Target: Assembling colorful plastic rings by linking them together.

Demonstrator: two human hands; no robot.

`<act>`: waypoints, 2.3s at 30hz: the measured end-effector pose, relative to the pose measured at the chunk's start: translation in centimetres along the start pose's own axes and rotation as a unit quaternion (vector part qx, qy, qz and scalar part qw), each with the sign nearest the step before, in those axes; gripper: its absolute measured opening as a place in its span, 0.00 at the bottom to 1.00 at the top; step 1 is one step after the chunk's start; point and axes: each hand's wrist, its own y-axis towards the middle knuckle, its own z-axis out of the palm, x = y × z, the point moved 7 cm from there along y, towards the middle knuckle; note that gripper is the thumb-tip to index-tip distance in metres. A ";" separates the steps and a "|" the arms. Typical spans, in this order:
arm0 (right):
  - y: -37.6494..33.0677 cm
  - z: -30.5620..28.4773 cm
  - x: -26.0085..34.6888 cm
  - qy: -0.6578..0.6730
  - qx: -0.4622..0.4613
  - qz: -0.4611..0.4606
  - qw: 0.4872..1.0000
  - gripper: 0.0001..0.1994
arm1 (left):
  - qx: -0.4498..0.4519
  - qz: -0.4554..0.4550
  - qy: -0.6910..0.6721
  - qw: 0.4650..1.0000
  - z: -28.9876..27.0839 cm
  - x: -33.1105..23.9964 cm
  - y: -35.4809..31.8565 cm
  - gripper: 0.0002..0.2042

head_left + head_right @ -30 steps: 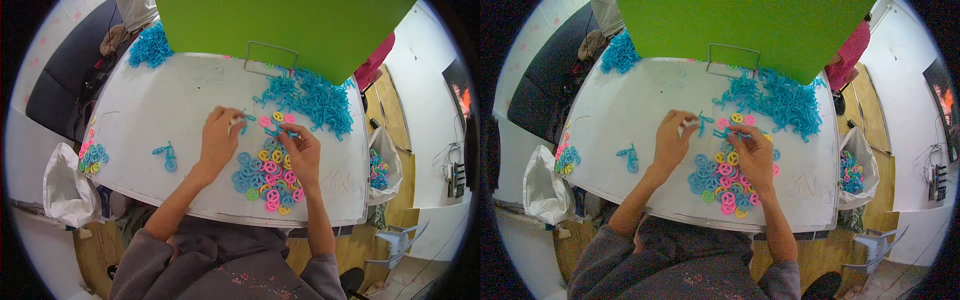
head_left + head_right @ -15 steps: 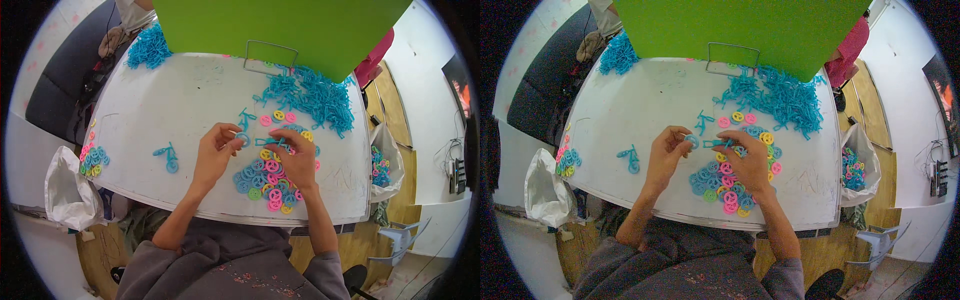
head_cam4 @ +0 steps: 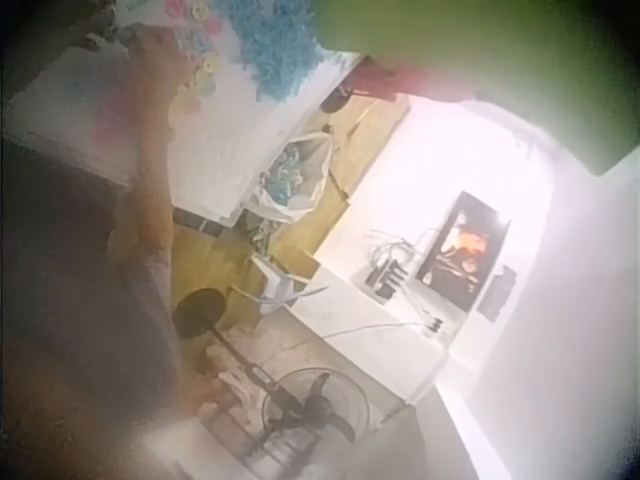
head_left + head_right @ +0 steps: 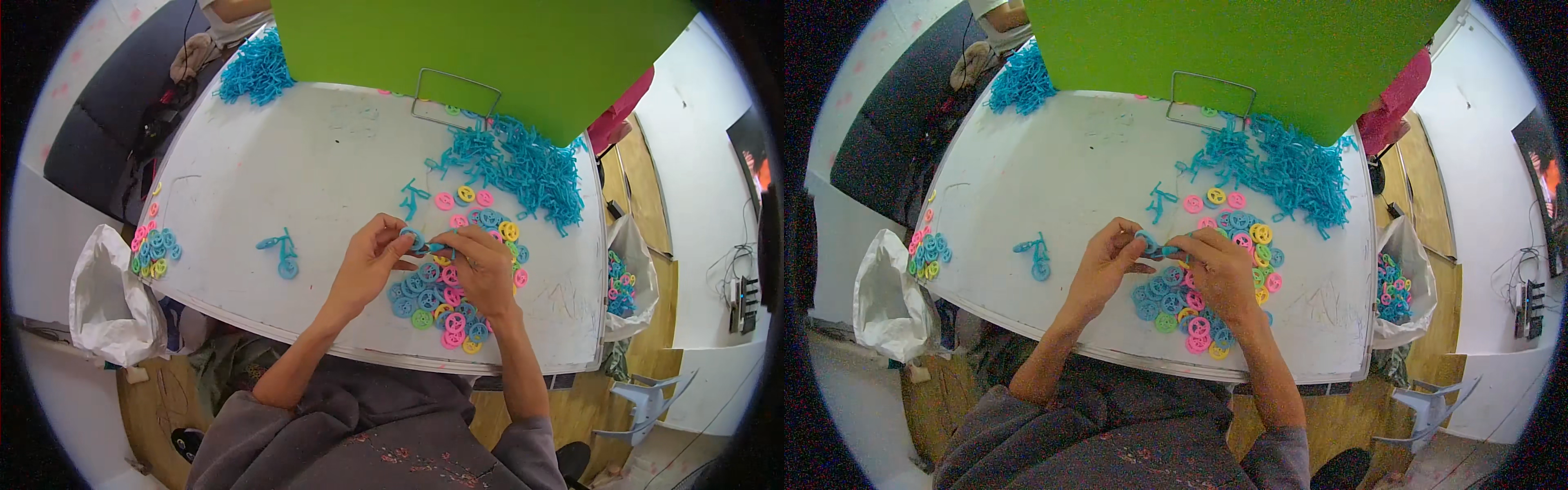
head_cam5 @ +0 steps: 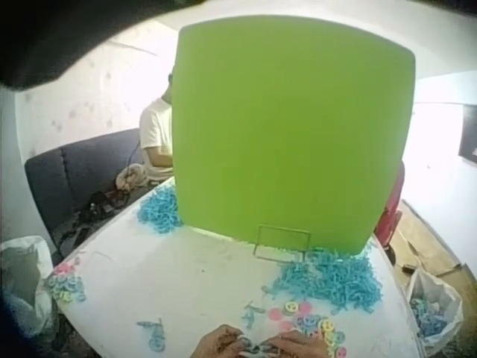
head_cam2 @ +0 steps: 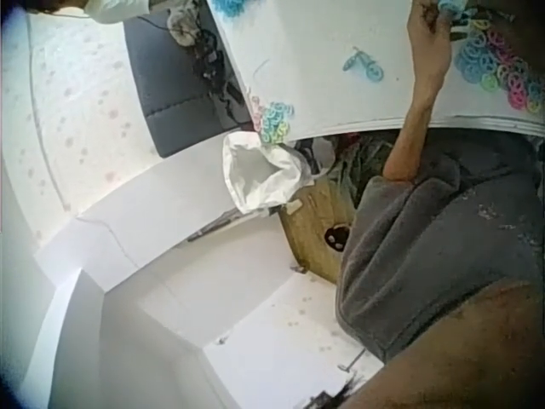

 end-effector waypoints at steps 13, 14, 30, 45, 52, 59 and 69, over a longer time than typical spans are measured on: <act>-0.2 0.1 0.8 -0.010 0.024 0.010 1.000 0.15 | -0.050 0.025 0.084 0.995 0.3 -0.2 0.4 0.03; -0.2 0.2 0.7 -0.009 0.024 0.010 1.000 0.15 | -0.057 0.047 0.110 0.991 0.3 -0.4 0.4 0.03; -0.7 0.7 -0.2 -0.023 0.016 0.013 1.000 0.16 | -0.144 0.126 0.281 0.940 0.7 -1.2 0.1 0.04; -1.0 0.7 -2.7 0.151 0.003 0.243 0.958 0.07 | -0.082 0.204 0.207 0.953 1.2 -2.7 -1.1 0.11; -1.1 1.9 -3.0 0.276 0.078 0.278 0.917 0.08 | -0.145 0.260 0.272 0.915 1.9 -3.4 -2.0 0.19; -1.7 2.9 -2.7 0.360 0.077 0.327 0.870 0.09 | -0.180 0.301 0.307 0.885 2.1 -3.9 -2.7 0.23; -1.6 3.2 -2.5 0.329 0.008 0.323 0.888 0.09 | -0.181 0.299 0.298 0.888 2.1 -3.8 -2.4 0.21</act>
